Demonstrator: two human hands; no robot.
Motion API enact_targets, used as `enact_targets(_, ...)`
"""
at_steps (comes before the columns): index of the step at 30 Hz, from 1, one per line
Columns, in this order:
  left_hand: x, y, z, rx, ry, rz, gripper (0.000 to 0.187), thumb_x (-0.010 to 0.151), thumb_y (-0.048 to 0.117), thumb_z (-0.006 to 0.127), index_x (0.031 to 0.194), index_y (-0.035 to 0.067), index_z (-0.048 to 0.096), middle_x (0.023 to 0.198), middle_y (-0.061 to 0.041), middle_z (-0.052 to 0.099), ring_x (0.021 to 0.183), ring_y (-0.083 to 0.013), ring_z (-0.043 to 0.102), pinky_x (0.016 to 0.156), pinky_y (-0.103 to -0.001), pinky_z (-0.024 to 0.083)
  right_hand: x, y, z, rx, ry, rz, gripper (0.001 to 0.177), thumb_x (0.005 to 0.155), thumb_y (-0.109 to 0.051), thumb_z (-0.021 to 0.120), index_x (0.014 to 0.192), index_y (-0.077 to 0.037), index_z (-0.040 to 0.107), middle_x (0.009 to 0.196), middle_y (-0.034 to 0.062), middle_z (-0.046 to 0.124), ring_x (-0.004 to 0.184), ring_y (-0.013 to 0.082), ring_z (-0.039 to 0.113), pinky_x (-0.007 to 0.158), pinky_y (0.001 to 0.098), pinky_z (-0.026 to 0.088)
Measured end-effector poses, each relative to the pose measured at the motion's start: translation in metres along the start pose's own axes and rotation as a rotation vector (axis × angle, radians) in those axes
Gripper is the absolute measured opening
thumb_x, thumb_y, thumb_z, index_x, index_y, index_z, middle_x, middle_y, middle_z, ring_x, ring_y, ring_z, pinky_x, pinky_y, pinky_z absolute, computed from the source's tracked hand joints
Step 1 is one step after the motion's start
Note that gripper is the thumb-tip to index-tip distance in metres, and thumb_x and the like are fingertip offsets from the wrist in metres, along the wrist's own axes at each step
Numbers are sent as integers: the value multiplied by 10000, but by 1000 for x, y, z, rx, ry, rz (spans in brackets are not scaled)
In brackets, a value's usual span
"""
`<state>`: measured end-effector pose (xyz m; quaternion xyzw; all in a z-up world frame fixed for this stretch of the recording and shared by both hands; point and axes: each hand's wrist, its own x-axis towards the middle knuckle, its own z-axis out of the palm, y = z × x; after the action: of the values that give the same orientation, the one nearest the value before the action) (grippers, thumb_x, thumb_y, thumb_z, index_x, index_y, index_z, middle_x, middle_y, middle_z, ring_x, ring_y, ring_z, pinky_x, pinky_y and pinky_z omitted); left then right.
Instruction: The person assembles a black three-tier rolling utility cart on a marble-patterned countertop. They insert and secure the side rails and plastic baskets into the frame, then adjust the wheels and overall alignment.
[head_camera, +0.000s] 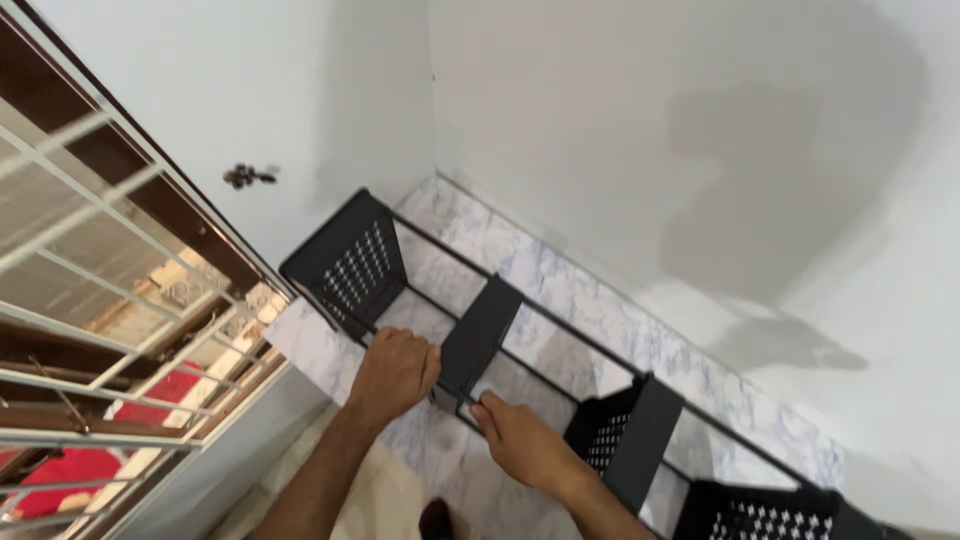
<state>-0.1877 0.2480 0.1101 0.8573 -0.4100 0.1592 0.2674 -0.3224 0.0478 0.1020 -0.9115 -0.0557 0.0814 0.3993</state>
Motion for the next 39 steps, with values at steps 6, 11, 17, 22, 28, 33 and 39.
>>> enact_targets(6,0,1,0,-23,22,-27,343,970,168,578,645,61,595,647,-103,602,717,-303,586,795,-447,444,15,1,-27,564,-362,382,467,1160,-398,431,1034,20,599,650,181,447,568,297,394,523,439,335)
enact_targets(11,3,6,-6,-10,-56,-139,298,969,188,564,712,59,645,738,-109,653,833,-313,616,889,-452,450,1,-29,-26,102,-22,182,365,1049,-382,514,1115,-36,611,744,136,669,687,325,677,633,418,507)
enact_targets(17,6,19,5,120,70,-304,399,976,378,580,1128,34,712,1390,-212,572,1428,-414,374,1193,-638,162,-33,-31,-11,-424,292,-147,378,963,-197,575,1293,-14,588,938,144,676,753,312,693,596,407,552)
enact_targets(22,5,23,12,88,32,-424,478,967,445,582,1186,40,709,1483,-260,478,1493,-453,252,1168,-727,32,-36,-17,5,-824,278,-159,388,1043,-226,515,1352,4,557,851,128,665,624,243,699,458,331,558)
enact_targets(28,7,21,11,102,4,-442,439,979,430,571,1157,59,724,1504,-249,476,1509,-444,252,1185,-720,34,-19,-19,4,-594,152,57,316,1089,-373,451,1024,-87,568,746,137,673,633,368,710,518,445,566)
enact_targets(33,5,22,12,99,-4,-465,436,978,433,568,1157,71,731,1505,-245,477,1511,-430,252,1193,-709,33,-16,-14,-6,-310,11,175,350,1094,-386,411,1122,-74,568,771,229,704,744,441,692,658,544,532)
enact_targets(39,9,25,9,106,-36,-498,438,983,441,549,1164,85,729,1504,-230,479,1511,-409,255,1204,-681,17,-4,-4,-28,197,-128,145,448,1097,-407,436,1045,-22,658,823,267,669,807,461,667,701,506,536)
